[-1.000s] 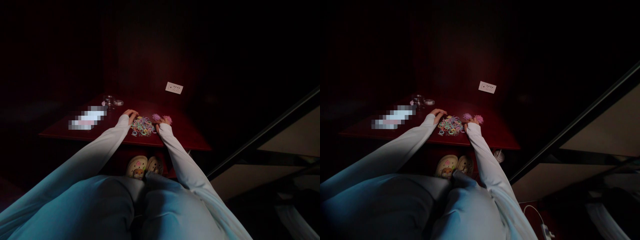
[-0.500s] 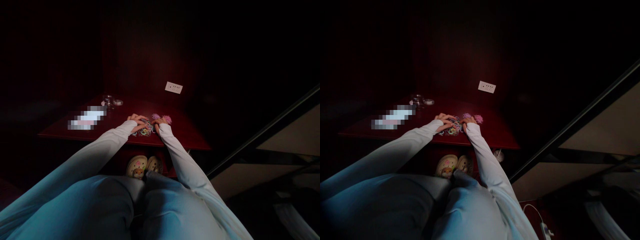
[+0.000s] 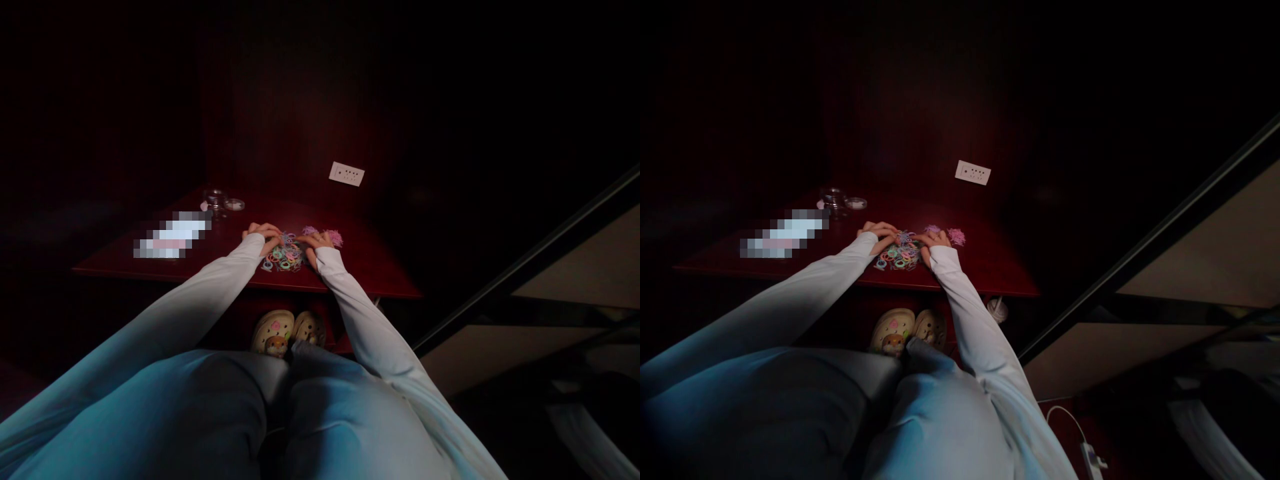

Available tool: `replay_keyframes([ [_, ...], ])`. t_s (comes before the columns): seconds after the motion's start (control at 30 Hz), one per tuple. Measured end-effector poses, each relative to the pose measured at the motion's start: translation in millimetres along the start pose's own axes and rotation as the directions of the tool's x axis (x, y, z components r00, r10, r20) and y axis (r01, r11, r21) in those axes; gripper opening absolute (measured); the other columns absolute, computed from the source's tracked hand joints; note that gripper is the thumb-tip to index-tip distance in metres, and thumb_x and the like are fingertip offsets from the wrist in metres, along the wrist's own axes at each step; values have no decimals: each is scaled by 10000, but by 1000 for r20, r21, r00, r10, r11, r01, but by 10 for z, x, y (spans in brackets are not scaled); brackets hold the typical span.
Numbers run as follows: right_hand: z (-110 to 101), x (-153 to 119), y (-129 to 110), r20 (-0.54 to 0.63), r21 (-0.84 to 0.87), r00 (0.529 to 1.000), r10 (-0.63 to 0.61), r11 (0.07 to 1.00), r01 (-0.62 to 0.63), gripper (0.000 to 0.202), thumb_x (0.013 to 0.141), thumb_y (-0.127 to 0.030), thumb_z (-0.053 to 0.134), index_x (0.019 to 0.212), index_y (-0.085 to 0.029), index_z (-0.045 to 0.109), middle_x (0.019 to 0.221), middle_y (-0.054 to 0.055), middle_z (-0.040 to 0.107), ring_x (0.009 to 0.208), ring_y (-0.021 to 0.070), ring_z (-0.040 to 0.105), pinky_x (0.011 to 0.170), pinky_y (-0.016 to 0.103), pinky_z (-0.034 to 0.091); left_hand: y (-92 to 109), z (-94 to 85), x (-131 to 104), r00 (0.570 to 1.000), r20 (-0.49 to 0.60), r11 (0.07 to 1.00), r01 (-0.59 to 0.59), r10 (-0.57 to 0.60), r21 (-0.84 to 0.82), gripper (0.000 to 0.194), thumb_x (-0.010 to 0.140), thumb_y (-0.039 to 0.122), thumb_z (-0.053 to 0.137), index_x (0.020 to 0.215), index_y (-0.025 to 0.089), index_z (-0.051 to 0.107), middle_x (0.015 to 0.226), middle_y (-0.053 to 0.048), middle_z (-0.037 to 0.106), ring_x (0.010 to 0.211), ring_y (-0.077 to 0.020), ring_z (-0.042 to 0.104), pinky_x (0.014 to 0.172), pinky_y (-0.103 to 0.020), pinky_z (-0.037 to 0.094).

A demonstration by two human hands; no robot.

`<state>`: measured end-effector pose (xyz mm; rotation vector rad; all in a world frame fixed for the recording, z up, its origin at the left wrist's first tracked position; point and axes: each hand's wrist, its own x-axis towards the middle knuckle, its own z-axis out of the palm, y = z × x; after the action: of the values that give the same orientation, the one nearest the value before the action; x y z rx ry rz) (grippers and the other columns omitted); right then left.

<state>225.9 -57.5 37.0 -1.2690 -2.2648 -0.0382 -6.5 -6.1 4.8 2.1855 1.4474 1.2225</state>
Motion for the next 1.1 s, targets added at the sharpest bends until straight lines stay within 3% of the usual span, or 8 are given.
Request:
replay_keyframes([
  [0.1,-9,-1,-44,55,-14,998,-14,1000,14,419,993,-209,486,1273,-299,785,1283,64,671,1151,271,467,1040,394,418,85,-9,-29,999,37,999,-33,33,5,169,936,359,692,878,339,850,1231,28,766,1211,-304,522,1042,-480,324],
  [0.27,12,8,-39,44,-31,999,31,999,-30,372,1008,-226,496,1137,-288,840,1263,72,666,1163,273,463,1060,407,398,228,-31,-81,999,49,1000,-4,4,15,300,949,325,662,694,325,821,1177,48,774,1222,-308,499,1069,-499,296],
  [0.47,13,23,-36,12,-59,997,76,995,-75,379,1016,-208,469,1036,-260,844,1205,79,681,1138,272,472,1066,413,382,169,-33,-51,999,-15,999,43,-43,-4,350,959,302,611,660,290,792,1130,29,782,1204,-298,525,1078,-503,300],
  [0.7,-30,-8,-58,54,-47,998,12,999,-10,418,996,-186,487,1270,-308,780,1260,62,657,1132,261,460,1053,390,395,134,-15,-43,1000,10,1000,-15,15,-3,220,934,359,668,800,330,840,1163,26,784,1186,-304,543,1063,-503,334],
  [0.9,-8,-8,-58,99,-40,995,29,999,-25,368,1020,-249,510,1202,-327,820,1295,55,641,1182,263,447,1053,378,396,222,-29,-65,997,49,998,58,-60,39,321,950,325,645,677,315,814,1144,45,790,1225,-316,522,1109,-514,306],
  [1.1,-24,-16,-96,84,-31,996,44,999,-41,379,1020,-225,507,1245,-306,801,1266,65,654,1171,263,450,1054,374,398,188,-44,-71,997,-1,997,72,-72,1,343,924,301,617,631,305,795,1082,43,796,1180,-300,550,1111,-506,318],
])
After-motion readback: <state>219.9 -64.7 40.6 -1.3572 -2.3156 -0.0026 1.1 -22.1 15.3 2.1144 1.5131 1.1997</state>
